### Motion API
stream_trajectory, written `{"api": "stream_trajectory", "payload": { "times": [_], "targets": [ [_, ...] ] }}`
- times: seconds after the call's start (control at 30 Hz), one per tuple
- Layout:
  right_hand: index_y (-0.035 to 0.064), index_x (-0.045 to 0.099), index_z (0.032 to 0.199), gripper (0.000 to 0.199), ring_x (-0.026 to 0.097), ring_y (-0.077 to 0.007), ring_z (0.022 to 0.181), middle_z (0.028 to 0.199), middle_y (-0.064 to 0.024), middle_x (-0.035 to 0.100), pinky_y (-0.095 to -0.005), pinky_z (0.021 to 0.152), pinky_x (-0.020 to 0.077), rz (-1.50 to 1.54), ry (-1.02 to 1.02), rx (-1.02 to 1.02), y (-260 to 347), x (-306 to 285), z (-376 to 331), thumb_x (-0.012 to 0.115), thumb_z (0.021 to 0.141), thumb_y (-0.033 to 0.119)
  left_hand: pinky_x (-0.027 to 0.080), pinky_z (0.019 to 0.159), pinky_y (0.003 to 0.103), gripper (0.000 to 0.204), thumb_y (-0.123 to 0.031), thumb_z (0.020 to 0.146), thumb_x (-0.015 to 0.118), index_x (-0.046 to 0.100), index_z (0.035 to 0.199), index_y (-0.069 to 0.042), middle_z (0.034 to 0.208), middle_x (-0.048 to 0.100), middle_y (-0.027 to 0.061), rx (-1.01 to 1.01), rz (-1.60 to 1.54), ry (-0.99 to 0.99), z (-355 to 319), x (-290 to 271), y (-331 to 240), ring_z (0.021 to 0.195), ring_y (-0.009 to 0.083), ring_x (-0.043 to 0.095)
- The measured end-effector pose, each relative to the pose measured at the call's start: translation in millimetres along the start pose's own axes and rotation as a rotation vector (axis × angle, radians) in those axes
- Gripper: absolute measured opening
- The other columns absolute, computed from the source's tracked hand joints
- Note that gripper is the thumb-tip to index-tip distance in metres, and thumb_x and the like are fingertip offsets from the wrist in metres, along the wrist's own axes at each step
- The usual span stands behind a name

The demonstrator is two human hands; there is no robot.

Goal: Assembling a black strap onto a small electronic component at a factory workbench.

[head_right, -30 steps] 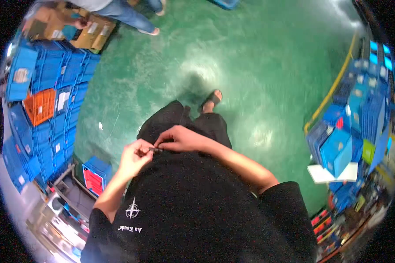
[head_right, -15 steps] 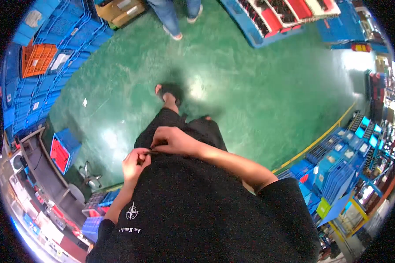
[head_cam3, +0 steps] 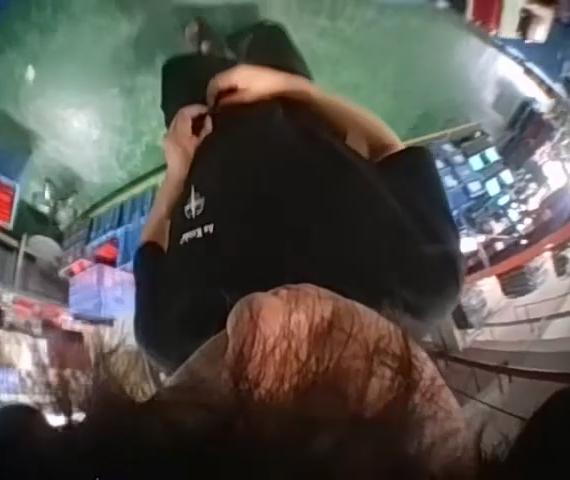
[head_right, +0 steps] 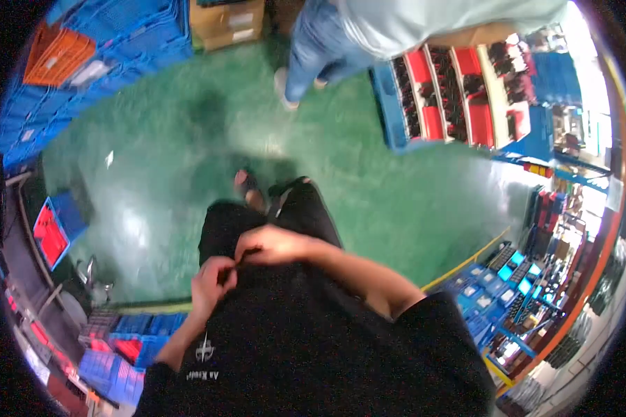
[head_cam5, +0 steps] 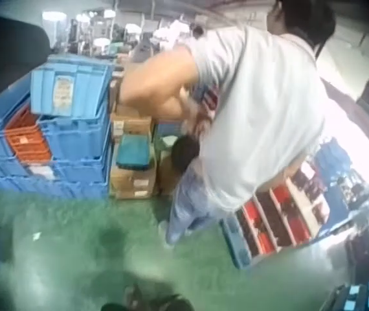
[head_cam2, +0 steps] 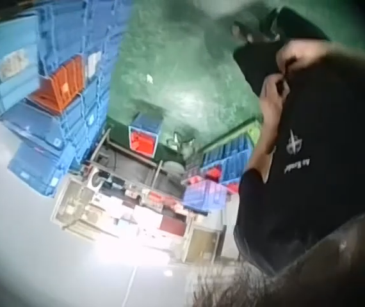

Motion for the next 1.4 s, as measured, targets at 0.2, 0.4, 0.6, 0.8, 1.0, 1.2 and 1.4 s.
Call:
{"api": "stream_trajectory", "payload": {
  "times": [0.2, 0.4, 0.6, 0.8, 1.0, 1.2, 1.4],
  "targets": [
    [0.0029, 0.062, 0.096, 0.017, 0.061, -0.028, 0.087, 0.092, -0.0142, 0.062, -0.0376, 0.077, 0.0479, -0.016, 0.05, -0.139, -33, -20, 72, 0.062, 0.082, 0.013, 0.049, 0.057, 0.031, 0.017, -0.006, 0.078, 0.067, 0.06, 0.093, -0.005, 0.08, 0.065, 0.0086, -0.375, -0.067, -0.143, 19, -17, 54, 0.061, 0.0164, 0.061],
    [0.0028, 0.061, 0.096, 0.021, 0.061, -0.025, 0.083, 0.086, -0.0133, 0.062, -0.0353, 0.074, 0.0473, -0.127, 0.137, -0.134, -25, -92, 112, 0.058, 0.088, 0.022, 0.05, 0.068, 0.039, 0.017, -0.011, 0.082, 0.066, 0.06, 0.099, -0.008, 0.089, 0.062, 0.0123, -0.176, 0.155, -0.263, 106, -28, 31, 0.079, 0.0305, 0.061],
    [0.0037, 0.059, 0.097, 0.025, 0.057, -0.0132, 0.083, 0.088, -0.0074, 0.063, -0.0313, 0.072, 0.0447, 0.016, 0.295, -0.176, -11, -150, 151, 0.058, 0.091, 0.028, 0.049, 0.072, 0.043, 0.022, -0.018, 0.085, 0.067, 0.06, 0.104, -0.008, 0.095, 0.061, 0.0174, -0.277, 0.142, -0.232, 152, -51, -2, 0.086, 0.0388, 0.058],
    [0.0031, 0.058, 0.099, 0.021, 0.056, -0.0131, 0.084, 0.089, -0.0065, 0.062, -0.0305, 0.074, 0.0445, 0.068, 0.299, -0.113, -16, -173, 183, 0.058, 0.091, 0.022, 0.05, 0.074, 0.041, 0.018, -0.019, 0.084, 0.068, 0.062, 0.099, -0.01, 0.093, 0.062, 0.0155, -0.215, 0.182, -0.243, 197, -87, -7, 0.088, 0.0347, 0.06],
    [0.0025, 0.055, 0.1, 0.017, 0.053, -0.0115, 0.084, 0.088, -0.0061, 0.059, -0.0289, 0.077, 0.044, 0.25, 0.231, -0.138, 4, -215, 239, 0.056, 0.092, 0.017, 0.05, 0.066, 0.034, 0.019, -0.007, 0.075, 0.07, 0.061, 0.092, -0.009, 0.083, 0.064, 0.0072, 0.021, 0.287, -0.227, 258, -136, 44, 0.075, 0.0249, 0.064],
    [0.0007, 0.055, 0.096, 0.012, 0.057, -0.0173, 0.085, 0.088, -0.0091, 0.059, -0.0321, 0.077, 0.0456, 0.121, 0.109, 0.007, 48, -232, 294, 0.056, 0.089, 0.011, 0.05, 0.067, 0.036, 0.019, -0.01, 0.076, 0.07, 0.059, 0.092, -0.008, 0.087, 0.062, 0.0101, 0.058, 0.238, -0.059, 307, -208, 49, 0.077, 0.0291, 0.063],
    [0.0028, 0.056, 0.09, 0.008, 0.056, -0.0303, 0.091, 0.093, -0.0109, 0.054, -0.0376, 0.078, 0.0454, -0.209, -0.192, -0.351, 57, -247, 316, 0.061, 0.084, 0.004, 0.049, 0.068, 0.038, 0.022, -0.01, 0.075, 0.069, 0.057, 0.094, -0.005, 0.088, 0.059, 0.0123, 0.069, 0.193, 0.077, 348, -247, 32, 0.082, 0.0317, 0.061]
  ]
}}
Point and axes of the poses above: each hand's wrist, its own z-axis towards the middle knuckle, its own x-axis out of the palm, y = z × x, the point moved 2 cm from there along z, towards the middle knuckle
